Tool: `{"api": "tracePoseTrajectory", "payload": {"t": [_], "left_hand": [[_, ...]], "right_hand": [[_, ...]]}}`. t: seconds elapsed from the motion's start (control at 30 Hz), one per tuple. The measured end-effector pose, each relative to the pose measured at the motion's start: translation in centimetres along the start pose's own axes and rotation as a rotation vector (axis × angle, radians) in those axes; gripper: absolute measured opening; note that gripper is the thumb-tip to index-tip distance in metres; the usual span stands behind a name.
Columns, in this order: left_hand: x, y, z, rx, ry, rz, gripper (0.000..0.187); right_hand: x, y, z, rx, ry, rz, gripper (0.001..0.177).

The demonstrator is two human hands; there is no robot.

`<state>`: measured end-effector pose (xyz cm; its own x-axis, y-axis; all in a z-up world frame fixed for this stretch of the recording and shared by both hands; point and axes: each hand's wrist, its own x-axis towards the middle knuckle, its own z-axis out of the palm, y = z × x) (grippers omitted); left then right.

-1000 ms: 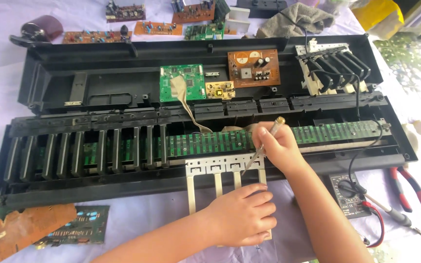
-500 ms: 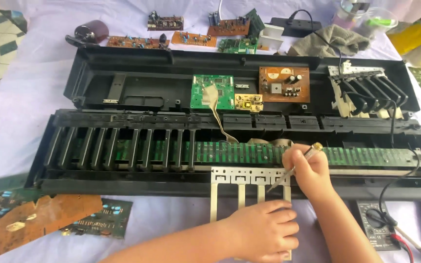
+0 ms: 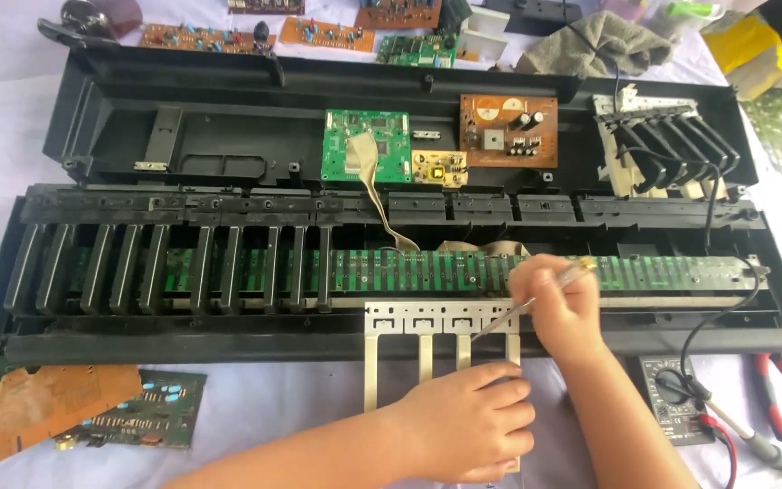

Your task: The person uses a screwdriver to remove screws from a metal bracket attached to the internal circuit board of a disassembled keyboard. They then remove the bracket and use a brush to clean a detached white piano key before using the screwdriver to adjust a small component on the key.

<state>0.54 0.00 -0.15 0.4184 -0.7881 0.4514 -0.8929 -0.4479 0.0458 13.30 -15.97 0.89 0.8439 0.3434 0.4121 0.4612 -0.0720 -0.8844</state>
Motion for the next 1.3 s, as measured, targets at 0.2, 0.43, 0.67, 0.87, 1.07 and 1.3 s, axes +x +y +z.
{"api": "tracePoseTrajectory", "payload": {"t": [0.2,0.43,0.67,0.87,1.07,1.3], "left_hand": [[0.0,0.0,0.2,-0.007,0.009,-0.005,0.026],[0.0,-0.1,0.1,-0.063,-0.004,0.0,0.027],[0.1,-0.2,0.0,-0.047,0.011,0.005,0.027],[0.0,-0.1,-0.2,-0.019,0.03,0.023,0.022],[-0.6,0.5,1.3,-0.026,0.148,0.015,0.01],[1.2,3.9,-0.1,0.195,-0.338,-0.096,0.031]], "right_hand": [[0.0,-0.7,-0.1,-0.049,0.033,0.074,0.046],[0.3,-0.5,0.0,0.019,0.01,-0.027,0.06],[0.3,-0.8,0.3,-0.008,0.003,-0.002,0.048],[1.1,-4.8,-1.0,0.089,0.148,-0.06,0.036],[0.2,-7.0,0.1,-0.797,-0.432,-0.195,0.032],[-0.5,-5.8,0.0,-1.093,-0.502,-0.136,0.024]]}}
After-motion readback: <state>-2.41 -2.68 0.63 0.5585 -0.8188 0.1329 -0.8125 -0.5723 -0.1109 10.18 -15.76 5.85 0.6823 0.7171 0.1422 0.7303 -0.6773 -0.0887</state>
